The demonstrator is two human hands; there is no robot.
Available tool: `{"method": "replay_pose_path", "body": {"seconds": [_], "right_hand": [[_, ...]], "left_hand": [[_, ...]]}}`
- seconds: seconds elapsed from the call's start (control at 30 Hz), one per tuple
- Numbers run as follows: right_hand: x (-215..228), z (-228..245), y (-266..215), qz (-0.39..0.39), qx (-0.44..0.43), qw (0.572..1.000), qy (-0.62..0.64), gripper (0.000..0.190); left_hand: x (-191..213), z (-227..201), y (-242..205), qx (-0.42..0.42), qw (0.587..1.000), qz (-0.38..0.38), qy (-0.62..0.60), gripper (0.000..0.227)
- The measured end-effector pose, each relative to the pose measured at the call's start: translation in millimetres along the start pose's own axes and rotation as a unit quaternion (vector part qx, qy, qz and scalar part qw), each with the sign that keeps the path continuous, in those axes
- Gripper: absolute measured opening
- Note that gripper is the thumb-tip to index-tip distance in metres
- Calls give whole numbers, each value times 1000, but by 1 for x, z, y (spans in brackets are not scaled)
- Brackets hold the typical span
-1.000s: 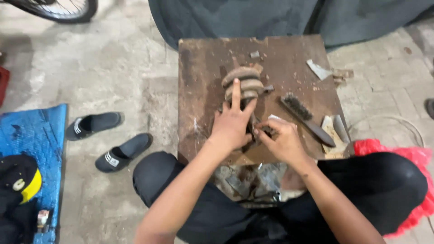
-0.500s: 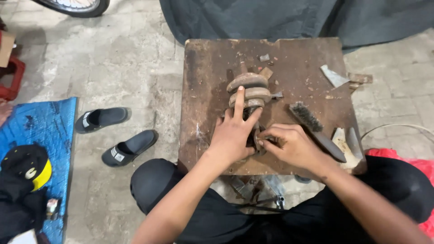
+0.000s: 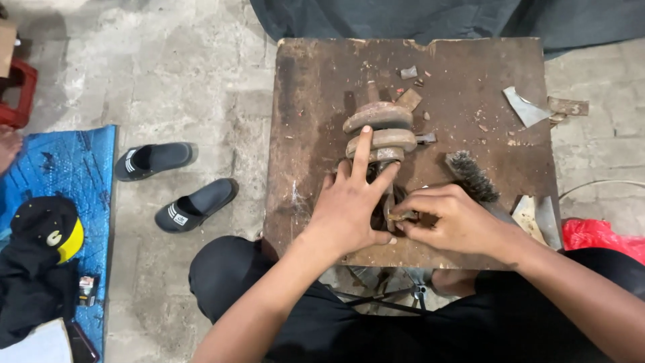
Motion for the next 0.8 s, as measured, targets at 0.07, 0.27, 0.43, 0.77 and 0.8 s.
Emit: {"method": "replay_pose_path", "body": {"seconds": [0.07, 0.27, 0.43, 0.77, 0.8], "right_hand": [[0, -3, -4, -7, -4, 1000, 10, 11], [-10, -30, -21, -56, -17, 998, 21, 8], [-30, -31, -30, -71, -3, 997, 29, 3], [-42, -36, -35, -100, 12, 995, -17, 7], [-38, -33, -33, -105, 11, 994, -9, 7]], "left_hand": [[1, -1, -2, 0, 1000, 1, -7, 110], [1, -2, -3, 9, 1000, 11, -13, 108], [0, -5, -2, 1, 1000, 2, -4, 106], [-2, -2, -1, -6, 1000, -16, -4, 105], [-3, -3, 0, -10, 1000, -21, -4, 106]]}}
Point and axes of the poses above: each hand's wrist, its own y-axis towards the middle knuckle, its own x-axis out of the back of the hand, z = x × y, the point moved 6 cm from there along y, towards the middle knuckle, and after that the axes turned 6 degrees about z, right-handed, at the moved point
